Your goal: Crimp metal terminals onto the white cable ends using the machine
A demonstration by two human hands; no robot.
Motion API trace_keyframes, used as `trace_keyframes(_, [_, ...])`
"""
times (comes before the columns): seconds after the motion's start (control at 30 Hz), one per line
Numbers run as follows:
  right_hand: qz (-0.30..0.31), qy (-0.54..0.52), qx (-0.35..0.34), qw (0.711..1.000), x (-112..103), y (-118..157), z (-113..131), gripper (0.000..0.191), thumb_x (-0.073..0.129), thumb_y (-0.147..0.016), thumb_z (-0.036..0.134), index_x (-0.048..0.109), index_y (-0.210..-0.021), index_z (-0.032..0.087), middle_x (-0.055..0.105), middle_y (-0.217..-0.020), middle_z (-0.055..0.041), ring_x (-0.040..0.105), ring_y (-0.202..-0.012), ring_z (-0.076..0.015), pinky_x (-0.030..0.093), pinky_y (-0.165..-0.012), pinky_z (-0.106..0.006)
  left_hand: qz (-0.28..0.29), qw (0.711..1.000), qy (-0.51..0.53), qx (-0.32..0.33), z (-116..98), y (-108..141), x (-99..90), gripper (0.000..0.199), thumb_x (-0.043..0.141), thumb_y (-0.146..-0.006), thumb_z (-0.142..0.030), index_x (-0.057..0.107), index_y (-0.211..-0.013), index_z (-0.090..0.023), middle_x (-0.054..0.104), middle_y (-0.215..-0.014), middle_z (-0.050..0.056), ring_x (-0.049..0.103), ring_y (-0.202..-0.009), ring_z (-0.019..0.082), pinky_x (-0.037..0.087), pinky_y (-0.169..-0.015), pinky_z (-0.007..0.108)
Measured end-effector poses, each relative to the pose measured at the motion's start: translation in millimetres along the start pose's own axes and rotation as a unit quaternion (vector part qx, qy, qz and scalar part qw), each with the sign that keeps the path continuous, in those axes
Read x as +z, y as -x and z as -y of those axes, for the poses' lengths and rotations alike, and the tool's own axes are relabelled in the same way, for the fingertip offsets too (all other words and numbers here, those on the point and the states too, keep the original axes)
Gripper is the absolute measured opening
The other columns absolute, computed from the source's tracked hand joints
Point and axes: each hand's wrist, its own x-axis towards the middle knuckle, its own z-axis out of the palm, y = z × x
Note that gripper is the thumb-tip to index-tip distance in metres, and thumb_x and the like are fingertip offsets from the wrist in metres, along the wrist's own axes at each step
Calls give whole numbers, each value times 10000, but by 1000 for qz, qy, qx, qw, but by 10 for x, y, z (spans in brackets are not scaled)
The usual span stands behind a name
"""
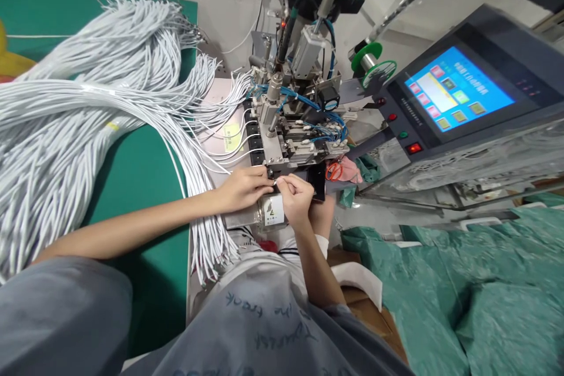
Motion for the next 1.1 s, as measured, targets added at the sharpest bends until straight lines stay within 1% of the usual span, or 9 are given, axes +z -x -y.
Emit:
trace_keyframes(0.07, [-10, -16, 26, 999, 27, 6, -52, 235, 559, -770, 274, 582, -561, 168, 285, -510, 47, 307, -503, -101, 267, -496, -266, 32, 999, 30, -25, 29, 12, 30, 223, 477, -909, -245, 670, -887, -134, 566, -732, 43, 537, -665, 111, 424, -604, 206])
trace_keyframes(0.17, [25, -9, 46, 999, -5, -31, -155, 265, 563, -761, 283, 560, -520, 171, 287, -511, 46, 310, -511, -100, 273, -506, -264, 87, 995, 21, -37, 105, 31, 69, 254, 434, -927, -230, 668, -933, -131, 571, -756, 49, 550, -695, 118, 436, -639, 213])
trace_keyframes(0.3, [112, -7, 56, 992, -88, -93, -357, 265, 552, -775, 304, 597, -554, 166, 414, -544, 29, 379, -535, -102, 304, -531, -257, 153, 985, -81, -21, 183, 59, 133, 296, 369, -939, -205, 645, -972, -103, 575, -819, 79, 550, -688, 126, 425, -615, 218])
trace_keyframes(0.4, [103, -75, 118, 985, -84, -91, -516, 195, 590, -734, 306, 645, -624, 155, 551, -612, 2, 477, -586, -118, 356, -564, -252, 182, 971, -153, -12, 207, 73, 182, 314, 336, -945, -197, 636, -936, -102, 565, -814, 77, 533, -650, 119, 398, -571, 212])
trace_keyframes(0.53, [50, -134, 181, 973, -13, -46, -665, 151, 639, -675, 296, 645, -666, 146, 621, -651, -13, 533, -613, -126, 413, -625, -262, 188, 967, -173, -16, 244, 95, 241, 327, 325, -956, -220, 633, -922, -118, 553, -800, 62, 531, -648, 116, 396, -569, 209])
trace_keyframes(0.63, [41, -146, 192, 970, 12, -32, -728, 163, 627, -683, 311, 632, -691, 149, 626, -664, -15, 539, -621, -125, 430, -639, -265, 169, 973, -156, -30, 275, 115, 274, 324, 330, -961, -252, 609, -1044, -109, 567, -847, 73, 555, -703, 131, 431, -617, 222])
trace_keyframes(0.73, [58, -155, 203, 965, -8, -43, -760, 162, 621, -681, 318, 608, -677, 157, 583, -608, 6, 493, -557, -109, 403, -559, -246, 163, 975, -143, -40, 281, 119, 281, 344, 350, -957, -268, 537, -1199, -109, 571, -876, 80, 564, -732, 141, 447, -636, 229])
trace_keyframes(0.87, [102, -162, 217, 957, -56, -67, -773, 169, 612, -689, 331, 582, -665, 166, 476, -516, 49, 408, -473, -85, 325, -478, -224, 189, 969, -157, -22, 256, 94, 263, 338, 319, -944, -182, 599, -1128, -138, 545, -803, 65, 534, -652, 129, 422, -580, 218])
trace_keyframes(1.1, [145, -157, 226, 951, -89, -112, -767, 171, 588, -713, 333, 565, -676, 168, 445, -484, 59, 386, -464, -84, 292, -478, -225, 189, 964, -187, -3, 242, 83, 249, 342, 322, -924, -142, 588, -1139, -137, 518, -783, 62, 494, -639, 144, 403, -566, 232])
